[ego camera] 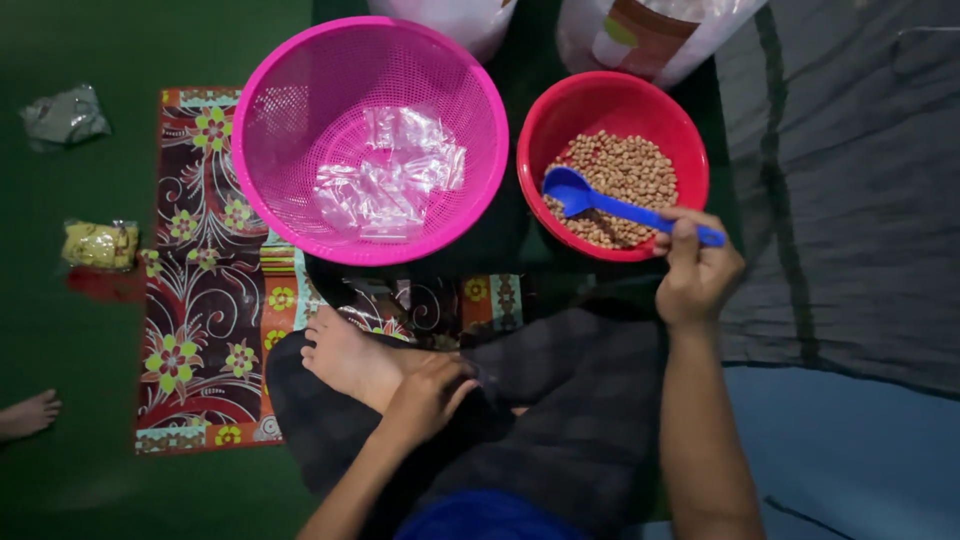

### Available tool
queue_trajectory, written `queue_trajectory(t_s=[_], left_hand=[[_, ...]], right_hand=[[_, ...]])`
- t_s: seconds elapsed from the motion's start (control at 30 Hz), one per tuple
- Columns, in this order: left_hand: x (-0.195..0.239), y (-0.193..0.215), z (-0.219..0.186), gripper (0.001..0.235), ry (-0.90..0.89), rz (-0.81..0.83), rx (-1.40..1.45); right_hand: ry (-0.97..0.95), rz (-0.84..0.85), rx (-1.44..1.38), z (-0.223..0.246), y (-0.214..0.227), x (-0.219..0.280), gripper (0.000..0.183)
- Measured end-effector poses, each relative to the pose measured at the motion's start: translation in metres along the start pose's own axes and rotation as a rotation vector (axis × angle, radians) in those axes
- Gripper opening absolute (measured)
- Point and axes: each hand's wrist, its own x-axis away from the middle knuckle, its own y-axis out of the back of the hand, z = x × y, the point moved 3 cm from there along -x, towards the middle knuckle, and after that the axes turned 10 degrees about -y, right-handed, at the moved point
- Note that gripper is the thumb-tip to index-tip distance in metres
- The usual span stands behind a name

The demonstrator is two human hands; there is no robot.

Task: The person scoops peanuts from a red bowl using a blue scoop and pours them into small plastic bags. They then tie each bag and place it into a pink basket. The process is repeated multiple times.

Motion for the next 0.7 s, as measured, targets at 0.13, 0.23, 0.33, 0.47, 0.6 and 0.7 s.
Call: queue_trajectory(t_s=[0.13, 0.23, 0.33, 0.47, 0.6, 0.7], left_hand=[[-0.006, 0.003, -0.006, 0.021, -0.03, -0.015, 0.011], [-0.011, 0.009, -0.012, 0.02, -0.037, 0.005, 0.039], [-0.023, 0.022, -0.022, 0.022, -0.079, -0.013, 0.001], [-0.056, 0.054, -0.045, 0.02, -0.151, -0.055, 0.042], [-0.105, 0.091, -0.065, 0.021, -0.348, -0.104, -0.059], [-0.15, 0.124, -0.103, 0.018, -0.4, -0.111, -0.075]], right_hand=[[-0.182, -0.047, -0.327, -0.044, 0.006, -0.005, 0.031], [-0.141, -0.08, -0.388, -0.044, 0.009, -0.006, 0.031], [-0.137, -0.115, -0.362, -0.042, 0.011, -0.007, 0.031], [-0.107, -0.126, -0.371, -0.047, 0.014, -0.01, 0.03], [-0.115, -0.149, -0.427, -0.037, 0.015, -0.017, 0.029], [-0.1, -0.167, -0.457, -0.028, 0.02, -0.022, 0.028]])
